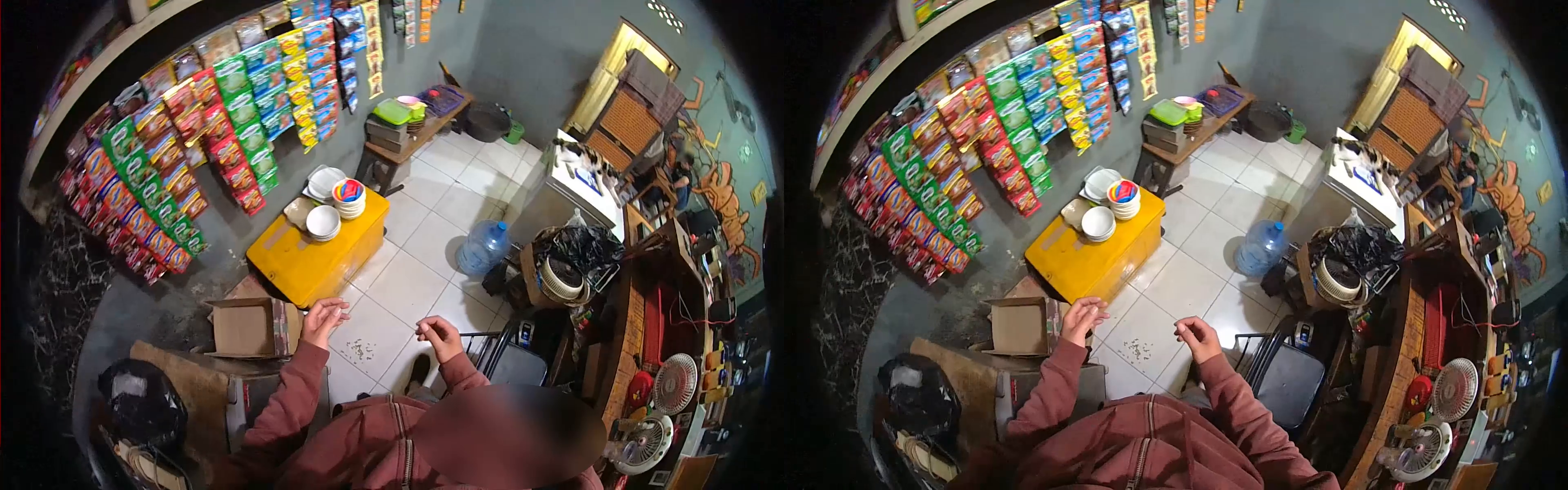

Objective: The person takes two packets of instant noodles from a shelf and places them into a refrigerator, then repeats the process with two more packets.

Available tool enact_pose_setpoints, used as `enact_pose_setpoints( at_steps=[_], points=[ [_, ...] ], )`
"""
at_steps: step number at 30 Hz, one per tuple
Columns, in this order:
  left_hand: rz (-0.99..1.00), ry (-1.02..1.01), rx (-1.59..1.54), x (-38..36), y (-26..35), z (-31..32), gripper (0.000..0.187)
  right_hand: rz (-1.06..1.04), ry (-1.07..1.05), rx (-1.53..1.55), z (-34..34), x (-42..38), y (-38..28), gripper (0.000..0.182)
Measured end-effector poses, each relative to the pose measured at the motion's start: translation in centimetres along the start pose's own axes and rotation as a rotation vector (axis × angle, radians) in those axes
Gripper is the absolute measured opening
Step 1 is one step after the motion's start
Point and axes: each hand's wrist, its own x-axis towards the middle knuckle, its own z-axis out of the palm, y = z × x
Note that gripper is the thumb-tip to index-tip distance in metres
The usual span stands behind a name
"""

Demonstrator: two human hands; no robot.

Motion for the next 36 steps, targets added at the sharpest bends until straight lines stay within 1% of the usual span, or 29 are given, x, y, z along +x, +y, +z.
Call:
enact_pose_setpoints(
  at_steps=[3, 4, 5, 7, 8, 10, 14, 16, 18, 19, 23, 24, 26, 28, 32, 35, 36],
  points=[
    [0.012, -0.111, -0.072, 1.8, 1.5, 3.4, 0.028, -0.064, 0.085, 0.000, -1.6, 1.1, -2.9, 0.019],
    [0.025, -0.162, -0.119, 2.6, 1.6, 4.6, 0.028, -0.058, 0.091, 0.001, -2.3, 1.6, -3.6, 0.019],
    [0.022, -0.163, -0.120, 3.5, 1.7, 5.8, 0.028, -0.085, 0.096, 0.009, -3.1, 2.3, -4.4, 0.019],
    [0.089, -0.253, -0.126, 5.3, 1.7, 8.2, 0.026, -0.123, 0.079, 0.023, -5.5, 3.9, -5.4, 0.018],
    [0.093, -0.252, -0.124, 6.3, 1.7, 9.4, 0.026, -0.126, 0.076, 0.025, -6.8, 4.7, -6.0, 0.018],
    [0.026, -0.284, -0.083, 8.7, 2.1, 11.5, 0.023, -0.132, 0.068, -0.023, -9.2, 6.8, -7.4, 0.018],
    [0.072, -0.286, -0.053, 13.3, 4.1, 15.9, 0.022, -0.194, 0.017, -0.060, -14.1, 11.2, -10.4, 0.019],
    [0.172, -0.277, -0.009, 15.0, 5.3, 17.9, 0.023, -0.245, 0.003, -0.057, -15.6, 13.3, -12.4, 0.019],
    [0.192, -0.256, 0.017, 16.2, 6.5, 19.4, 0.023, -0.283, 0.023, -0.004, -16.5, 15.2, -14.0, 0.019],
    [0.189, -0.250, 0.036, 16.7, 7.1, 19.9, 0.023, -0.271, 0.010, 0.000, -16.8, 16.0, -14.7, 0.016],
    [0.202, -0.288, 0.109, 18.7, 9.4, 21.2, 0.022, -0.350, 0.011, 0.115, -17.0, 18.5, -15.7, 0.015],
    [0.211, -0.310, 0.121, 19.6, 9.8, 21.3, 0.022, -0.331, 0.037, 0.153, -16.9, 19.0, -15.4, 0.016],
    [0.231, -0.263, 0.179, 21.2, 9.9, 21.2, 0.021, -0.308, 0.043, 0.184, -16.7, 20.3, -15.3, 0.017],
    [0.252, -0.266, 0.163, 23.3, 9.2, 20.8, 0.022, -0.302, 0.056, 0.150, -16.7, 21.5, -15.4, 0.019],
    [0.251, -0.259, 0.096, 27.5, 8.8, 19.8, 0.021, -0.293, 0.014, 0.103, -16.7, 25.4, -15.8, 0.018],
    [0.264, -0.266, 0.073, 30.9, 10.1, 19.5, 0.020, -0.293, 0.060, 0.092, -16.6, 29.0, -17.3, 0.017],
    [0.275, -0.275, 0.069, 32.2, 10.8, 19.3, 0.021, -0.325, 0.088, 0.073, -16.3, 30.4, -18.0, 0.017]
  ],
)
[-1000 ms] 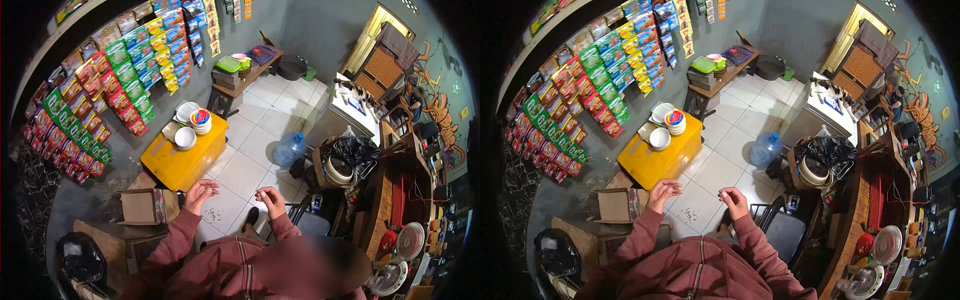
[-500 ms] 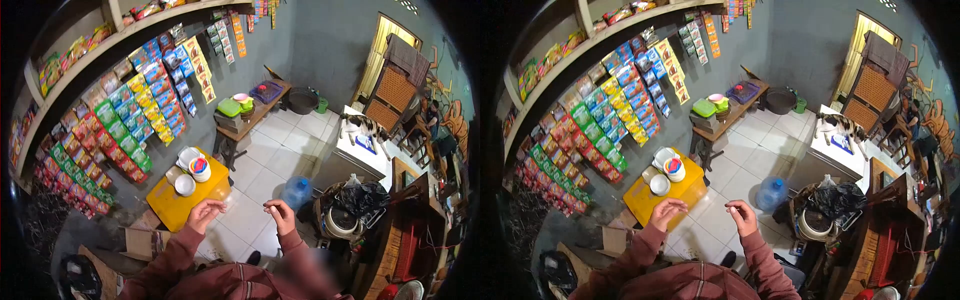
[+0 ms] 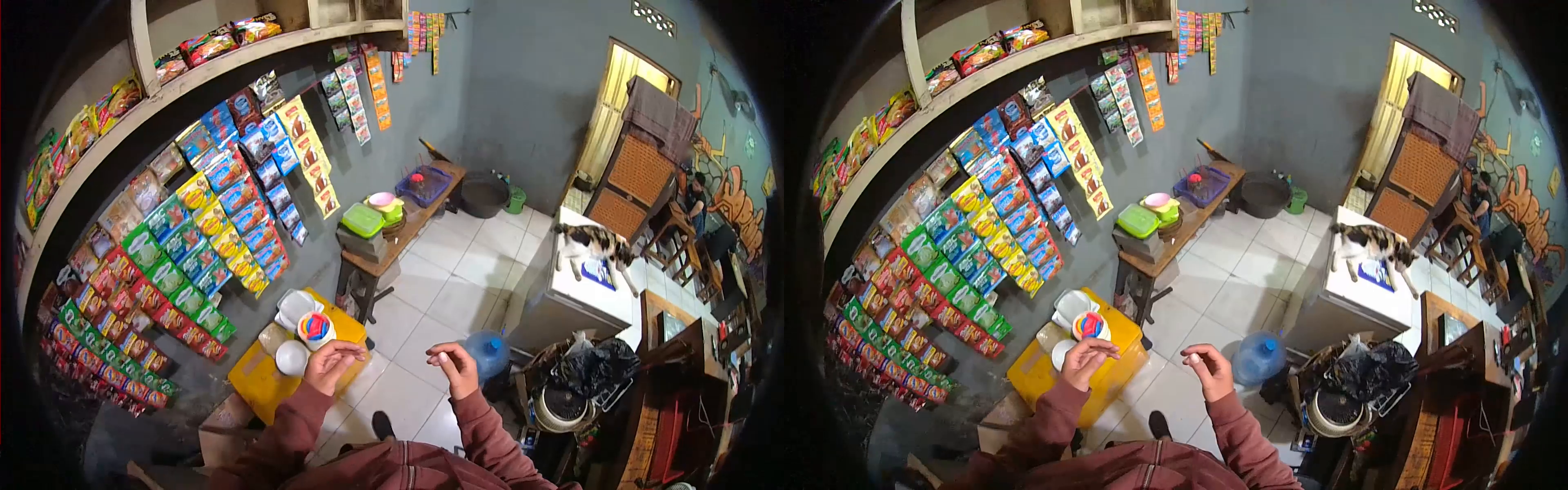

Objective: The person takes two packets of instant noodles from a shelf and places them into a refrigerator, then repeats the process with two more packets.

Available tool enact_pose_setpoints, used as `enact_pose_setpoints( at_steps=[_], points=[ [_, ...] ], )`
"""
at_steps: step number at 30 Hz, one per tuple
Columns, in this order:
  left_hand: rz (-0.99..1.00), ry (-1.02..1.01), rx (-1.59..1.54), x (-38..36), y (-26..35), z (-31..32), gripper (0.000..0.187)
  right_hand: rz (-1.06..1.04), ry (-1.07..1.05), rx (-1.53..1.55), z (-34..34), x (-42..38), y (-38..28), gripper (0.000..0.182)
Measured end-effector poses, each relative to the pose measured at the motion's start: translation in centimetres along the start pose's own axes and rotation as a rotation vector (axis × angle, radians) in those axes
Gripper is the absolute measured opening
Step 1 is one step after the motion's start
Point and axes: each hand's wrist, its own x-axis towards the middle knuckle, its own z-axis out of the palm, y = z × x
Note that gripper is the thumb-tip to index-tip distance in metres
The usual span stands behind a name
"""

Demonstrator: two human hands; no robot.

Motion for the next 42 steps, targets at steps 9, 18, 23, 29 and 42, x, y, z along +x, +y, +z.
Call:
enact_pose_setpoints(
  at_steps=[9, 18, 23, 29, 42],
  points=[
    [0.145, 0.052, -0.082, 11.6, 1.5, -5.4, 0.019, -0.119, -0.057, -0.040, 2.9, 12.9, -1.1, 0.018],
    [0.143, 0.174, 0.062, 18.9, -2.0, -6.2, 0.020, -0.056, -0.128, 0.004, -0.4, 24.6, 1.3, 0.016],
    [0.149, 0.328, 0.166, 24.5, -0.8, -3.9, 0.021, -0.066, -0.226, 0.005, -3.3, 33.0, 2.3, 0.016],
    [0.254, 0.380, 0.542, 31.1, 3.2, -0.7, 0.020, -0.140, -0.323, -0.028, -5.3, 41.8, 0.7, 0.016],
    [0.506, 0.646, 0.854, 33.2, 13.5, -3.3, 0.022, -0.641, -0.672, -0.068, 2.7, 53.9, -10.4, 0.015]
  ],
)
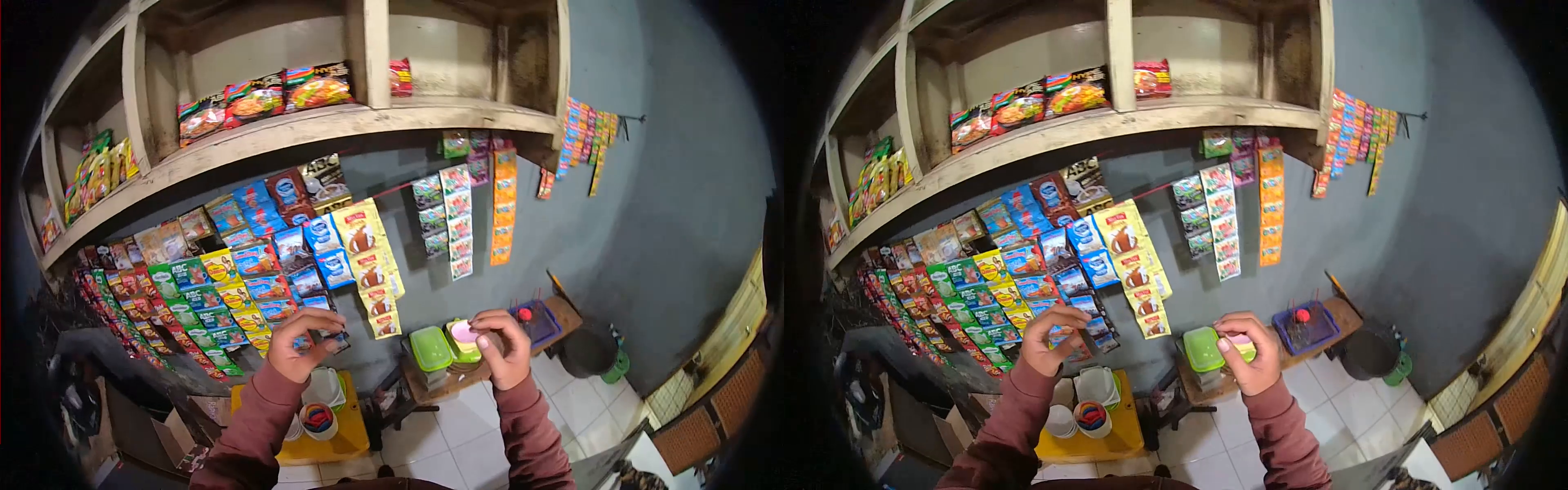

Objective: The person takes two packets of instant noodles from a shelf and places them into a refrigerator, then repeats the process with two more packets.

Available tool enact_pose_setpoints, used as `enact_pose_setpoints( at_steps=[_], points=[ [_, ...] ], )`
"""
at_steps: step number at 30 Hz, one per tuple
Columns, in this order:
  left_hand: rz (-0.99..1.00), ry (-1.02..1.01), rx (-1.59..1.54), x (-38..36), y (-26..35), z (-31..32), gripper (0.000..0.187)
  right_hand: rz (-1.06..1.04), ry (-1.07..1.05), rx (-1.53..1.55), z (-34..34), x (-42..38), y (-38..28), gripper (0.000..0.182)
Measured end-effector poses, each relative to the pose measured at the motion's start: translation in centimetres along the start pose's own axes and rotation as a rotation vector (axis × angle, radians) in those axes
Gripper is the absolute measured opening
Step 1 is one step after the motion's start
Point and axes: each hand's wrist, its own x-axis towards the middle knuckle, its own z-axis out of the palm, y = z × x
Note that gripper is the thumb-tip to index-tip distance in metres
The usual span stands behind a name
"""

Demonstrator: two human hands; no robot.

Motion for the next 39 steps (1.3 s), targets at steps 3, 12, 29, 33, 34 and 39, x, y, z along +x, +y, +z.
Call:
enact_pose_setpoints(
  at_steps=[3, 12, 29, 33, 34, 39],
  points=[
    [0.115, -0.022, 0.097, 2.4, 0.5, -2.0, 0.022, -0.049, -0.069, -0.063, 0.2, 4.1, -1.1, 0.017],
    [0.409, -0.104, 0.267, 10.3, 2.6, -6.5, 0.026, -0.329, -0.182, -0.175, 0.6, 15.7, -4.1, 0.019],
    [0.631, -0.046, 0.678, 20.5, 7.1, 2.0, 0.013, -1.160, -0.369, -0.767, -6.2, 31.8, -3.4, 0.023],
    [0.720, -0.008, 0.849, 24.4, 9.1, 5.9, 0.015, -1.228, -0.315, -0.796, -9.7, 36.2, -1.7, 0.021],
    [0.720, -0.015, 0.856, 25.5, 9.7, 6.8, 0.015, -1.231, -0.301, -0.796, -10.4, 37.2, -1.4, 0.023],
    [0.718, 0.078, 1.000, 31.3, 11.2, 10.1, 0.017, -1.167, -0.314, -0.871, -11.2, 42.0, 1.2, 0.031]
  ],
)
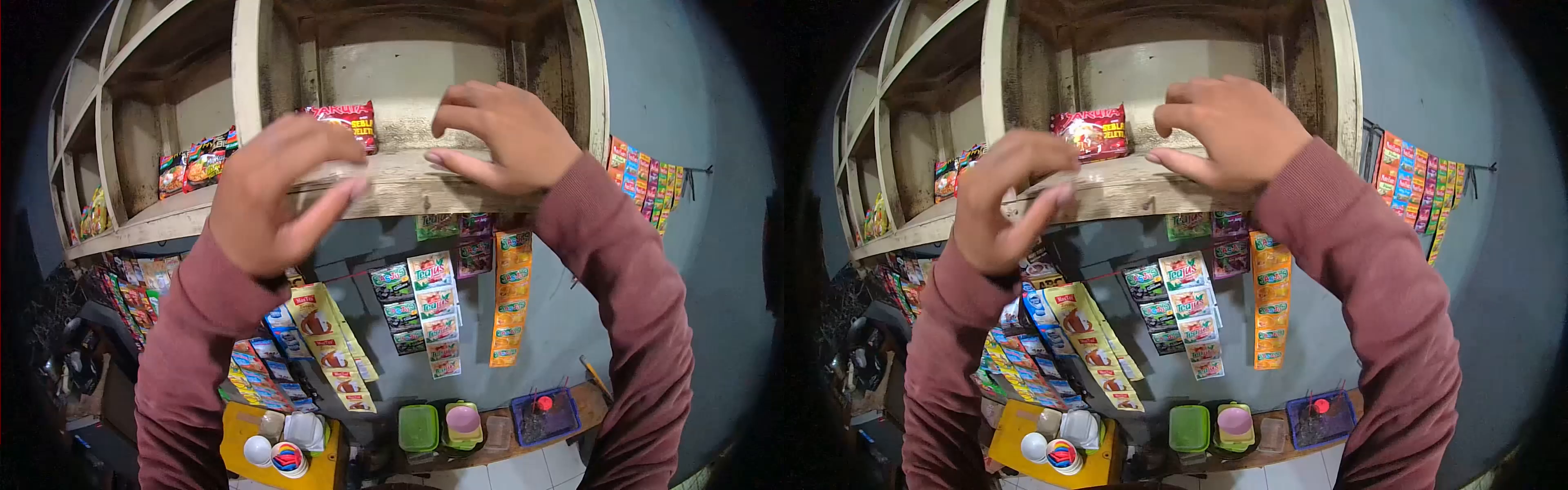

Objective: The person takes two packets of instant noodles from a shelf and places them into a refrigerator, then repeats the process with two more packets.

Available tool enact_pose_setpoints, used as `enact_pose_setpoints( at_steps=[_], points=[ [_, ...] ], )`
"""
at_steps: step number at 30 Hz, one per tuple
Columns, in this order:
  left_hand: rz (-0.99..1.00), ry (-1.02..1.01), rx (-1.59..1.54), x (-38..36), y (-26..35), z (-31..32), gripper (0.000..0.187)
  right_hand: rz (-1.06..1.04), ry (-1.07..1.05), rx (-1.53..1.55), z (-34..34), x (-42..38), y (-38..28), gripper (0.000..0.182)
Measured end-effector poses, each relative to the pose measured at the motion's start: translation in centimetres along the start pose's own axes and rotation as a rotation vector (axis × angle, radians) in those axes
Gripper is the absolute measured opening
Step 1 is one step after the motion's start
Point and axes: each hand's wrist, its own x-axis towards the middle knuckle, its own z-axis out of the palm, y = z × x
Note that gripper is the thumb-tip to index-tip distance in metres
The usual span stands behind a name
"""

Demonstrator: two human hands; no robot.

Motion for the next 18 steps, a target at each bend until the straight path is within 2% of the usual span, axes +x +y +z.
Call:
enact_pose_setpoints(
  at_steps=[1, 2, 4, 6, 7, 9, 10, 12, 14, 16, 18],
  points=[
    [0.002, 0.034, -0.002, 1.3, -0.5, 0.7, 0.016, 0.005, -0.013, -0.014, 0.5, 0.2, 0.6, 0.034],
    [0.007, 0.023, 0.006, 2.5, -1.3, 1.5, 0.016, 0.054, -0.116, -0.044, 0.6, 0.5, 1.0, 0.036],
    [-0.034, 0.049, 0.210, 4.7, -3.2, 3.2, 0.016, 0.077, -0.177, -0.002, 1.5, 1.3, 2.4, 0.038],
    [-0.127, -0.026, 0.345, 6.8, -5.0, 5.1, 0.022, 0.175, -0.373, 0.077, 1.5, 2.9, 3.3, 0.047],
    [-0.127, -0.026, 0.351, 7.9, -6.1, 6.0, 0.022, 0.172, -0.368, 0.078, 1.8, 3.5, 4.1, 0.047],
    [-0.319, -0.250, 0.563, 9.5, -8.0, 7.3, 0.028, 0.262, -0.494, 0.255, 2.8, 5.0, 5.6, 0.053],
    [-0.334, -0.249, 0.567, 9.9, -8.6, 7.6, 0.028, 0.263, -0.511, 0.253, 3.3, 5.5, 6.2, 0.058],
    [-0.550, -0.478, 0.639, 9.9, -9.5, 8.1, 0.040, 0.254, -0.519, 0.223, 4.1, 6.0, 6.9, 0.058],
    [-0.601, -0.507, 0.655, 8.6, -9.7, 8.5, 0.046, 0.277, -0.580, 0.194, 4.6, 6.3, 7.3, 0.061],
    [-0.612, -0.577, 0.691, 7.0, -9.9, 8.6, 0.064, 0.304, -0.604, 0.191, 4.8, 6.4, 7.0, 0.062],
    [-0.599, -0.573, 0.713, 6.5, -10.3, 8.7, 0.065, 0.324, -0.633, 0.183, 5.1, 7.0, 7.0, 0.063]
  ],
)
